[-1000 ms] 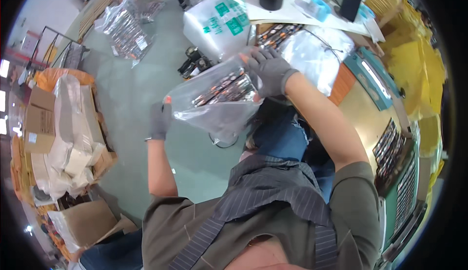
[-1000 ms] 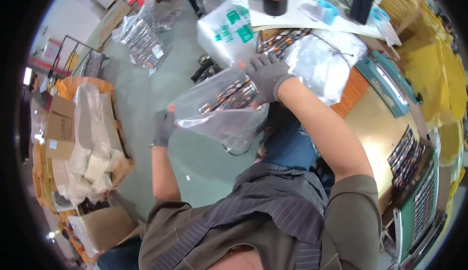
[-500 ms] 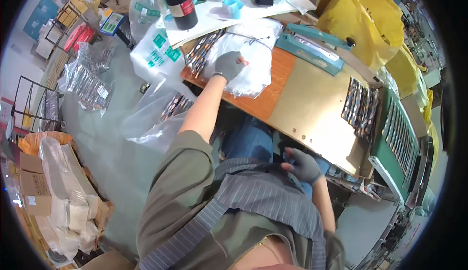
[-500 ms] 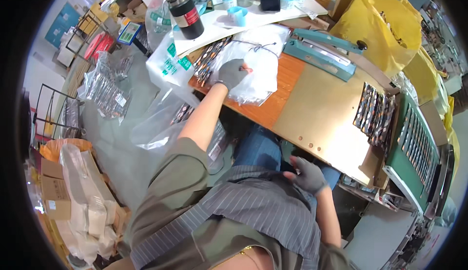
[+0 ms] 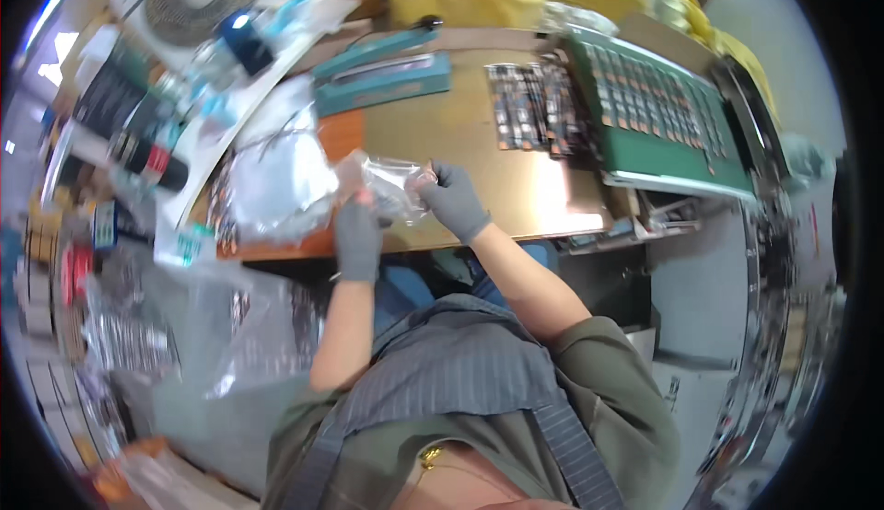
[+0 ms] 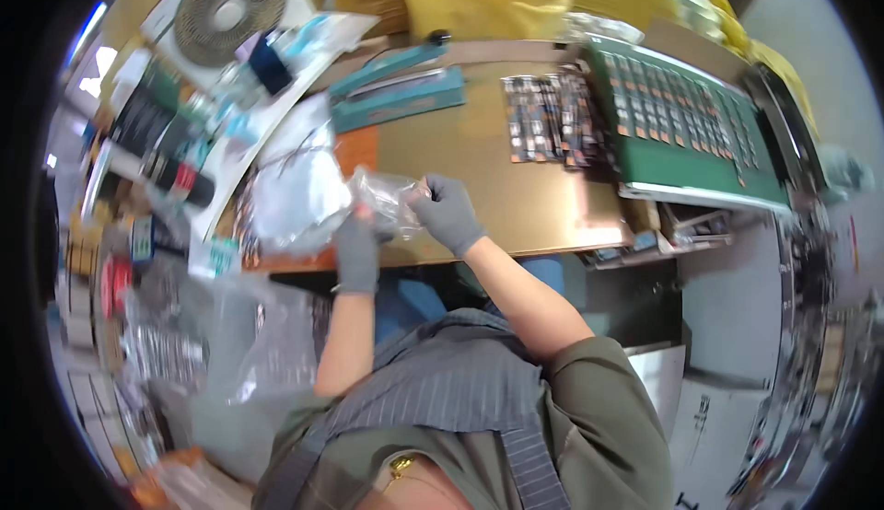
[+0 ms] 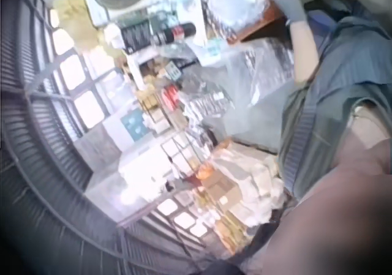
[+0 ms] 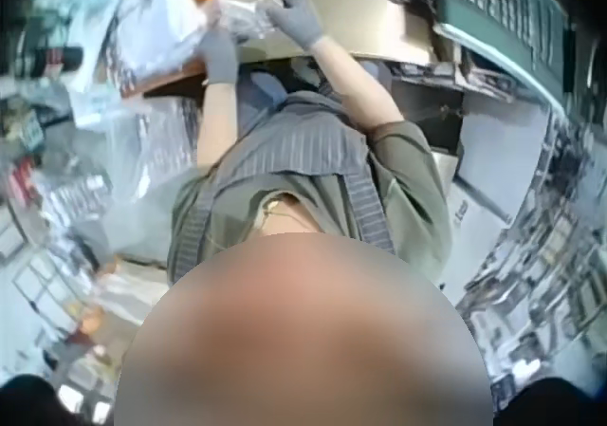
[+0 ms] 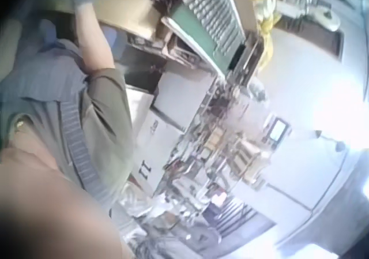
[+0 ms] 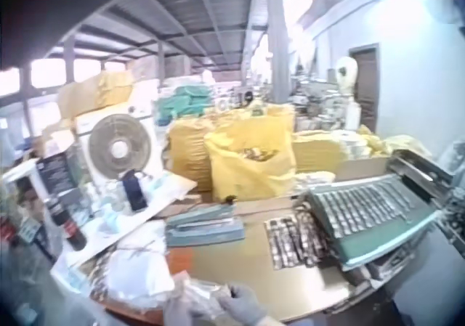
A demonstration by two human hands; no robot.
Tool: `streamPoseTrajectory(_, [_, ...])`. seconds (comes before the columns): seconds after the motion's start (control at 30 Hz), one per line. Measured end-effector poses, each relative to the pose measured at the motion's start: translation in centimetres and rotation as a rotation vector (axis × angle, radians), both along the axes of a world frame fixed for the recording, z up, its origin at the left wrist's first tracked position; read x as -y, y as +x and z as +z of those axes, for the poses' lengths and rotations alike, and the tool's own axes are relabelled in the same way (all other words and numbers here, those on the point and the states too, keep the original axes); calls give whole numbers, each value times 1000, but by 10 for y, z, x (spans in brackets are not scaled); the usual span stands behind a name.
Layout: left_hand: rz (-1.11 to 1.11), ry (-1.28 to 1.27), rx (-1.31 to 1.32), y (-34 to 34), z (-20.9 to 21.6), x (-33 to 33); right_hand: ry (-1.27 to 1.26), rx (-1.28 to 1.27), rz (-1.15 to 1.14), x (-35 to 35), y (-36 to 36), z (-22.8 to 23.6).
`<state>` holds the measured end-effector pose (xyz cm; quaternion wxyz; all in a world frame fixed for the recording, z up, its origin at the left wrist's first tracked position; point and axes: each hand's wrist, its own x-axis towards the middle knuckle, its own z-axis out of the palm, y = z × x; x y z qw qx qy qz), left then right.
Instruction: Collecting, organizing, and bagging small metal components at a warehouse workstation using a sealing tool.
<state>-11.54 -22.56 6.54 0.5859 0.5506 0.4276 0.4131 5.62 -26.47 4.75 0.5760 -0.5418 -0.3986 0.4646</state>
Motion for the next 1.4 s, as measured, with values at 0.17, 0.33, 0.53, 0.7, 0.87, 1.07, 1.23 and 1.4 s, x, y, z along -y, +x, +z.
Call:
streamPoseTrajectory(0.17, [-698,-391,547,19,41,26,-163,106,-13,20,62,-33])
streamPoseTrajectory(0.33, [-415,-201,575,41,103,15,-45,449,193,61,143,38])
streamPoseTrajectory(0.53, [-406,324,-169,27,45,-75,-265,1267,-914,127,342,71])
streamPoseTrajectory(0.7, [-385,441,-478,68,-30,-104,-991,1261,-1165,206,469,45])
streamPoseTrajectory(0.87, [-386,433,-683,153,-41,-97,-1131,1033,-1114,196,493,46])
streamPoseTrajectory(1.07, [-257,274,-669,279,-55,-81,-431,1463,-524,78,379,19])
streamPoseTrajectory(1.23, [-168,294,-536,357,-93,-63,-417,1291,-402,-22,271,28])
streamPoseTrajectory(1.4, [-242,143,-347,346,-77,-59,-602,636,-840,-33,316,-29])
